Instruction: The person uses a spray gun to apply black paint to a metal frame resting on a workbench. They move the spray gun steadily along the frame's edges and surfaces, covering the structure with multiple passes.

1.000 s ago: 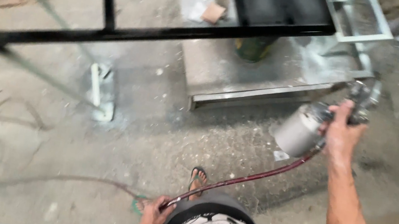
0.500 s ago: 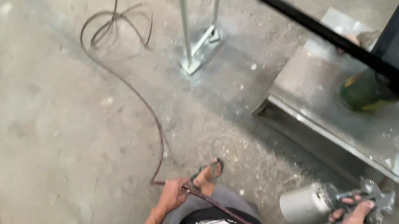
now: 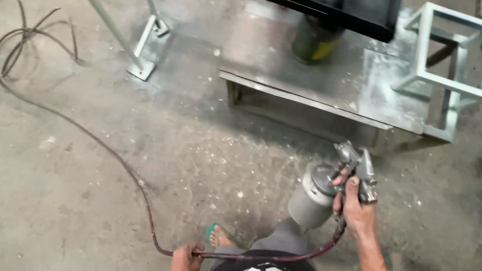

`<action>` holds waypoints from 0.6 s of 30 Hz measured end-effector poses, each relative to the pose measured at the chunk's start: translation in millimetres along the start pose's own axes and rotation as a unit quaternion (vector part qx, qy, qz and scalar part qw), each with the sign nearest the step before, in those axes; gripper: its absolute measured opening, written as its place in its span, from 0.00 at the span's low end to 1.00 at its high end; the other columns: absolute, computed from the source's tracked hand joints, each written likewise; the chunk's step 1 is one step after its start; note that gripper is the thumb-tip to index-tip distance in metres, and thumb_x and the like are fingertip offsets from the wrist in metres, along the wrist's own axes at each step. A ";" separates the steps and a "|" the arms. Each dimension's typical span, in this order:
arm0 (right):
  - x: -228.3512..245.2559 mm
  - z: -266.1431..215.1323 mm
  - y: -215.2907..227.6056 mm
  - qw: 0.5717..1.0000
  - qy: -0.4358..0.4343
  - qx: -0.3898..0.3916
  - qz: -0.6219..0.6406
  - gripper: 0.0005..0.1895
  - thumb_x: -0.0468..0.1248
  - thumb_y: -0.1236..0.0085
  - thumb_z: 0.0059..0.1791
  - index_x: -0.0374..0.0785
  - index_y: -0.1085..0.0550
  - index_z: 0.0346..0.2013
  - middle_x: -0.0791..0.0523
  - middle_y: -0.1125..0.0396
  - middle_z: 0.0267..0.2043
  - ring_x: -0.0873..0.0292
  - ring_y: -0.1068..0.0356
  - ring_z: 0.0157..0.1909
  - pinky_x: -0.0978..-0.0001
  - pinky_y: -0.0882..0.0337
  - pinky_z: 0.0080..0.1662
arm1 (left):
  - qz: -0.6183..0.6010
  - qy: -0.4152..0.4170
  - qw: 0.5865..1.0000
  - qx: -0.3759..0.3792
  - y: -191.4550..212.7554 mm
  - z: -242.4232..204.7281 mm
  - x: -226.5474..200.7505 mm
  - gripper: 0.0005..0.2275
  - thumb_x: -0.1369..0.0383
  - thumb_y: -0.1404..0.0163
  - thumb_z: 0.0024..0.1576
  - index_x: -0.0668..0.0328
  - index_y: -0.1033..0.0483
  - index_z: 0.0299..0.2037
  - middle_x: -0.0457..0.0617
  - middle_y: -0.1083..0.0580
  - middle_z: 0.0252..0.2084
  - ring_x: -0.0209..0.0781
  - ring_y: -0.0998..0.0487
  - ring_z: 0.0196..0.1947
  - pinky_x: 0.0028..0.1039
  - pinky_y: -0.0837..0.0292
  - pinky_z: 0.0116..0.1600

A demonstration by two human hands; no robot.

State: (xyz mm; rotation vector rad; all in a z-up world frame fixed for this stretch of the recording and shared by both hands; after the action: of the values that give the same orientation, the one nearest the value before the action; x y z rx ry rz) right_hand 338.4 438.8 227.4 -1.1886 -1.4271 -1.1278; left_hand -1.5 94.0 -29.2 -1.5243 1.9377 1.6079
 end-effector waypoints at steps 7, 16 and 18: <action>23.4 50.2 125.7 1.000 -0.002 0.023 -0.012 0.24 0.55 0.59 0.56 0.39 0.30 0.53 0.58 0.30 0.40 0.67 0.40 0.16 0.75 0.40 0.16 | 0.073 -0.016 0.997 0.014 -105.9 12.7 -101.3 0.07 0.65 0.46 0.42 0.39 0.20 0.31 0.50 0.18 0.28 0.56 0.17 0.35 0.40 0.26 0.41; 63.5 142.3 245.9 0.992 0.035 0.099 -0.071 0.31 0.60 0.57 0.52 0.38 0.27 0.52 0.59 0.29 0.38 0.67 0.40 0.16 0.76 0.41 0.22 | 0.021 -0.082 0.996 0.003 -204.8 44.0 -279.1 0.05 0.73 0.50 0.40 0.50 0.23 0.23 0.48 0.21 0.22 0.52 0.19 0.29 0.37 0.30 0.38; 67.5 164.1 258.7 0.988 0.033 0.128 -0.077 0.33 0.62 0.58 0.51 0.38 0.29 0.54 0.59 0.29 0.39 0.66 0.40 0.15 0.76 0.40 0.20 | 0.072 -0.085 0.994 0.018 -223.8 51.8 -301.0 0.04 0.73 0.53 0.41 0.48 0.27 0.22 0.52 0.23 0.22 0.62 0.23 0.28 0.42 0.32 0.36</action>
State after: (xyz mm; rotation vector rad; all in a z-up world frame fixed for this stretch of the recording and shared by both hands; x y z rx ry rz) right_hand 572.2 637.9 291.7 -0.8659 -1.5795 -1.0409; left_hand 286.7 334.3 21.7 -1.2164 2.0101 1.6881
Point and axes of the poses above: each hand's wrist, its own z-axis towards the middle knuckle, its own y-axis out of the back of the hand, x = y × z, the point moved 9 cm from there along z, towards the middle knuckle
